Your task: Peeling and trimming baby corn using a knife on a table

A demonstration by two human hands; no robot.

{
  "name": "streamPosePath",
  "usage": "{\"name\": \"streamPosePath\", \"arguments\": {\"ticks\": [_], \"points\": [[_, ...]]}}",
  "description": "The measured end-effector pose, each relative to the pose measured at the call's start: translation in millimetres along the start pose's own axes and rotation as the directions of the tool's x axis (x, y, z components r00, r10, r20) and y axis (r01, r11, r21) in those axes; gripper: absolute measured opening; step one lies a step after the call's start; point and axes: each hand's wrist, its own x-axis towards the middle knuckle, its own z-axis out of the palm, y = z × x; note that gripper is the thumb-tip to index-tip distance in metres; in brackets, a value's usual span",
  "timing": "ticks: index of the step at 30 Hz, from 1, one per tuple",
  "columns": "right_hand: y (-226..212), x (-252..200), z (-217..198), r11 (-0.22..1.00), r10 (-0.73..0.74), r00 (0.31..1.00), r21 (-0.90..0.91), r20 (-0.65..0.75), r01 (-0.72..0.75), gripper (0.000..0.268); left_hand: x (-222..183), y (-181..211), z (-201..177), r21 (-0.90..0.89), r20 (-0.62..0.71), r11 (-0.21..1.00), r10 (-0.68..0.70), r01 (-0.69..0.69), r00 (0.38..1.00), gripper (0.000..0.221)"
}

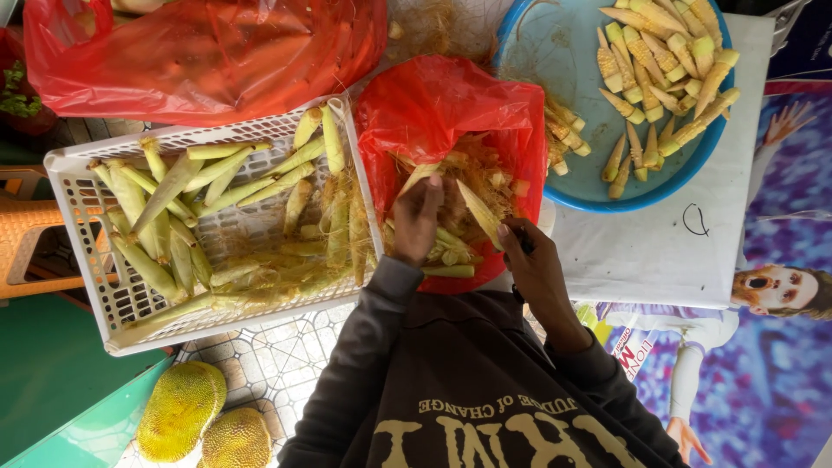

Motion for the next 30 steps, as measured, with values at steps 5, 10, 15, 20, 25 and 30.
{"name": "streamPosePath", "arguments": {"ticks": [5, 10, 15, 20, 25, 30], "points": [[11, 7, 6, 1.000, -0.022, 1.000, 0.003, -0.003, 0.022, 0.040, -9, -38, -1, 0.315, 0.112, 0.939, 0.110, -0.141, 0.988, 0.050], [21, 7, 9, 0.999, -0.031, 0.999, -0.008, -0.013, 0.031, 0.039, 0, -38, -6, 0.609, 0.111, 0.732, 0.301, -0.305, 0.947, 0.048], [13, 7, 10, 0.998, -0.060, 0.985, -0.003, -0.159, 0.060, 0.037, -4, -51, -10, 0.443, -0.012, 0.887, 0.155, -0.134, 0.988, 0.049], [18, 14, 20, 0.990, -0.138, 0.972, 0.001, -0.192, 0.141, 0.044, -20, -30, 7, 0.515, 0.170, 0.854, -0.018, -0.073, 0.985, 0.057], [28, 16, 23, 0.986, -0.167, 0.975, -0.033, -0.146, 0.164, 0.048, -17, -34, 13, 0.604, 0.155, 0.746, 0.235, -0.281, 0.959, 0.052], [34, 17, 19, 0.990, -0.110, 0.990, 0.078, -0.091, 0.117, 0.043, -8, -58, 9, 0.499, -0.003, 0.831, 0.284, -0.245, 0.959, 0.051]]}}
